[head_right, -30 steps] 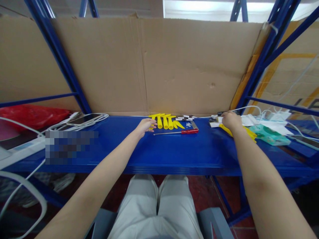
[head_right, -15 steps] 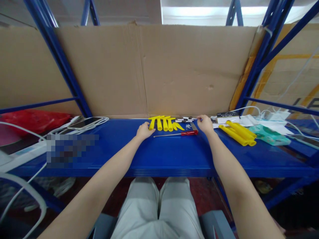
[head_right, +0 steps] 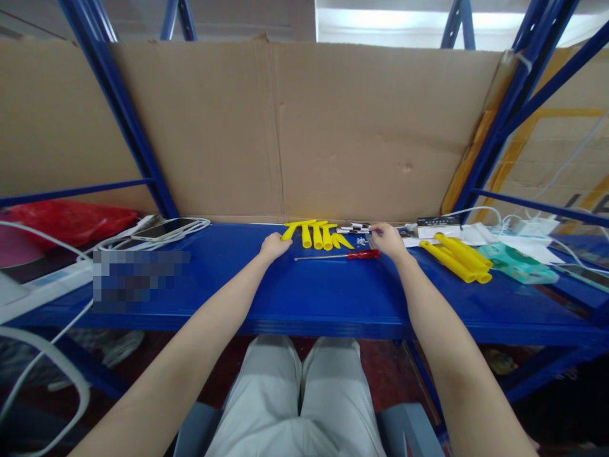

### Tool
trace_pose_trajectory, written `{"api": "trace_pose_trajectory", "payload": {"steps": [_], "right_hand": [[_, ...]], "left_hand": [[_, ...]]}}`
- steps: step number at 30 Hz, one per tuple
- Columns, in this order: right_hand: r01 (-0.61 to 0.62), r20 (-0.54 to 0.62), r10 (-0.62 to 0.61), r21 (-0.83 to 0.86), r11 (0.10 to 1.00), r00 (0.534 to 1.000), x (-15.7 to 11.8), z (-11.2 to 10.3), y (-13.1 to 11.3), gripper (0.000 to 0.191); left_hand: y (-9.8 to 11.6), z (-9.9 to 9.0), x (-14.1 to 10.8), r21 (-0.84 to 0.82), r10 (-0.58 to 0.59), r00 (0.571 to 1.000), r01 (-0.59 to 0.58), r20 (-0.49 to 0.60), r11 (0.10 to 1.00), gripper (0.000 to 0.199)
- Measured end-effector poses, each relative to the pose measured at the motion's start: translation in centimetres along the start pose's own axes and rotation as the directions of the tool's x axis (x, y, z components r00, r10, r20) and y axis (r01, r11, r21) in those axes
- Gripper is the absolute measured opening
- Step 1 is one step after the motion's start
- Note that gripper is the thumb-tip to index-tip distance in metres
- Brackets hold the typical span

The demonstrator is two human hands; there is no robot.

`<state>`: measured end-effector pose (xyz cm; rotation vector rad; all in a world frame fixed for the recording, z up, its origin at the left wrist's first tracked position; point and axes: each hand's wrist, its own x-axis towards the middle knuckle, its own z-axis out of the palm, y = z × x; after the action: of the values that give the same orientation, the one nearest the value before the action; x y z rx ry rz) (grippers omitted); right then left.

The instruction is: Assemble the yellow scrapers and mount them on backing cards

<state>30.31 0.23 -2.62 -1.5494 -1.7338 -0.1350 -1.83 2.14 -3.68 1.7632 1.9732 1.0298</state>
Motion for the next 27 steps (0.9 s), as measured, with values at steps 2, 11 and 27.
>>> {"api": "trace_pose_trajectory", "payload": {"steps": [2, 11, 27], "right_hand": [[0.012, 0.004, -0.012, 0.006, 1.0, 1.0, 0.0, 0.0, 0.0, 0.023], [0.006, 0.017, -0.007, 0.047, 0.999, 1.0, 0.0, 0.3, 0.4, 0.023], [0.022, 0.028, -0.023, 0.03, 0.999, 0.999, 0.2, 0.5, 0.7, 0.021]], "left_hand": [[-0.2, 0.1, 0.3, -0.038, -0.017, 1.0, 0.016, -0.024, 0.999, 0.019], [0.4, -0.7, 0.7, -0.467, -0.226, 0.971, 0.235, 0.077, 0.852, 0.014], [3.4, -3.1, -2.4, -0.94, 0.221, 0.925, 0.262, 0.309, 0.217, 0.013]]}}
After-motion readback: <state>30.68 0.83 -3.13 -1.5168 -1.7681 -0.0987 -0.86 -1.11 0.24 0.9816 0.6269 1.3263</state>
